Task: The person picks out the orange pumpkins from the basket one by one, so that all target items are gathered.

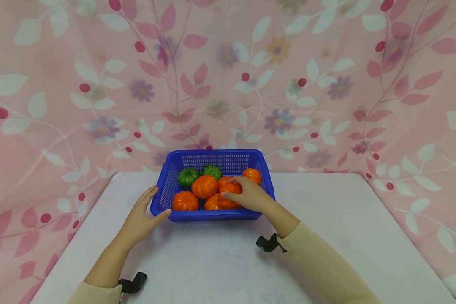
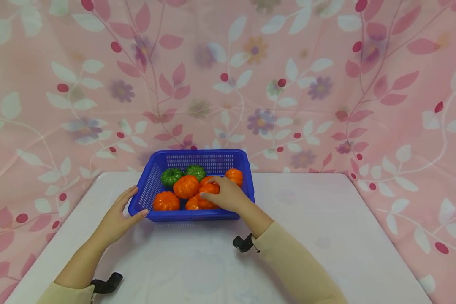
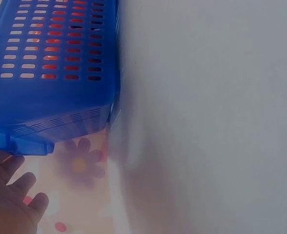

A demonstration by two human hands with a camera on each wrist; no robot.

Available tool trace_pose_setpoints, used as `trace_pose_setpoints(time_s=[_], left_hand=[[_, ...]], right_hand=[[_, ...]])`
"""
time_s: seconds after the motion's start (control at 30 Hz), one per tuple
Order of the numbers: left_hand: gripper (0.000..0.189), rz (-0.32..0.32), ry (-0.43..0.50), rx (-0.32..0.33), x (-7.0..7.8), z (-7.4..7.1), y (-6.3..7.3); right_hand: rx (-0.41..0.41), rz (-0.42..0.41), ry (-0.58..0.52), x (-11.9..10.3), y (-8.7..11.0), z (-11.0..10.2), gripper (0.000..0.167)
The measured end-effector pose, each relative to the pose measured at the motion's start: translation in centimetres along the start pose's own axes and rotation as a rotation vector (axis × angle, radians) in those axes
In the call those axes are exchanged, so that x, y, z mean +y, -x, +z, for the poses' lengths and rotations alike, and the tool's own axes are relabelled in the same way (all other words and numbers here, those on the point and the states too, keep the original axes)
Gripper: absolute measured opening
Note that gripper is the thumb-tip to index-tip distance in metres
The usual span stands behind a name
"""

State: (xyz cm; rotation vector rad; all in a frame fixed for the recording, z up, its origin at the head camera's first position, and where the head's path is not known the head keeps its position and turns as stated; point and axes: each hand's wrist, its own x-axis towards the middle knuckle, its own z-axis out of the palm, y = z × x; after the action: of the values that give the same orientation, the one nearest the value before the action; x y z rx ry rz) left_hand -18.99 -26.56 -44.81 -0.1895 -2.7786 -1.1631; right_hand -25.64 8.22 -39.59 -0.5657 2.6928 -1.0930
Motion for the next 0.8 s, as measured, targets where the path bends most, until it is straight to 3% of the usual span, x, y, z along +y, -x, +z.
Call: trace_pose_setpoints(time_s=[0.3,0.6,0.8], left_hand=[[0.092,-0.008,0.016,-0.003,0.1,0.1,-0.1],[0.092,-0.021,-0.001,-0.005,0.3,0.0,0.0],[0.091,-0.033,-0.001,-0.004,0.4,0.0,0.1]], right_hand=[[-0.056,0.072,0.016,-0.5,1.0,-2.4,0.056],[-0.059,0.002,-0.010,-0.3,2.0,-4.4,0.052],[-0.052,-0.013,-0.022,-0.1,3.5,-6.5,0.062]])
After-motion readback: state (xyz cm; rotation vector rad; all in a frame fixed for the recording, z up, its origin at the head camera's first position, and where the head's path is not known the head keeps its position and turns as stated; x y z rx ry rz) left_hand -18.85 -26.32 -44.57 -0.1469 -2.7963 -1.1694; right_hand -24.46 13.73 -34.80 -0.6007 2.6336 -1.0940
